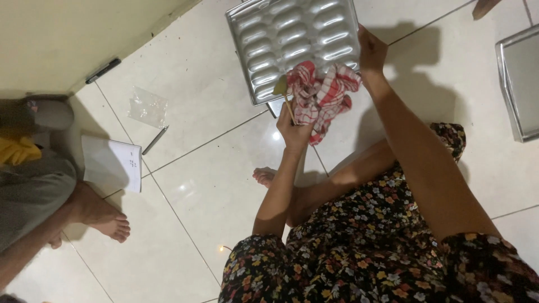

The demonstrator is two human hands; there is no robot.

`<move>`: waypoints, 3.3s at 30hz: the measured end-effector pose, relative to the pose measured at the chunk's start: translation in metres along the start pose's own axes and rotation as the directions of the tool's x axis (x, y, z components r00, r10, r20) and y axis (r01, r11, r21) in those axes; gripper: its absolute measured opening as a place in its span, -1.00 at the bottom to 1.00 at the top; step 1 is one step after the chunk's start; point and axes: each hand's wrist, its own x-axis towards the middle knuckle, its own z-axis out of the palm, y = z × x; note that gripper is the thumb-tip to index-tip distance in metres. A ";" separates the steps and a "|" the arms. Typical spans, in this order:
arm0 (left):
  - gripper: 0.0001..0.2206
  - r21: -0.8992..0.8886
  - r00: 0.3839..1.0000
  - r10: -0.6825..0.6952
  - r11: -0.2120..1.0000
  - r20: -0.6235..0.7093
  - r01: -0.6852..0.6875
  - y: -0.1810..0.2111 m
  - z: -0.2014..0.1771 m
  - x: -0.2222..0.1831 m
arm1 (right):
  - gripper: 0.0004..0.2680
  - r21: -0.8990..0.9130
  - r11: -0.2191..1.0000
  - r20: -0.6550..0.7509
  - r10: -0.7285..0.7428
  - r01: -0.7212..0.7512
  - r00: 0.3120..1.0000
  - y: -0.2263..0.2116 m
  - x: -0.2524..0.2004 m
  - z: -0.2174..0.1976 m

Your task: The person is greasing and wiping metal baking trays while sitting on the floor.

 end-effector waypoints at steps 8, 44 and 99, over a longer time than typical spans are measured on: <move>-0.48 0.014 1.000 0.009 1.000 -0.006 -0.009 0.010 0.010 -0.013 | -0.81 -0.215 0.928 0.076 -0.295 0.305 0.952 0.001 -0.013 -0.018; -0.56 -0.300 0.941 -0.109 0.930 0.320 0.210 0.100 0.054 -0.023 | -0.68 -0.058 0.978 -0.204 -0.207 0.199 0.957 -0.092 -0.238 -0.261; -0.59 0.361 0.650 0.315 0.628 0.692 -0.689 0.027 0.636 -0.048 | -0.66 -0.640 0.766 -0.497 -0.355 -0.058 0.791 0.053 -0.072 -0.502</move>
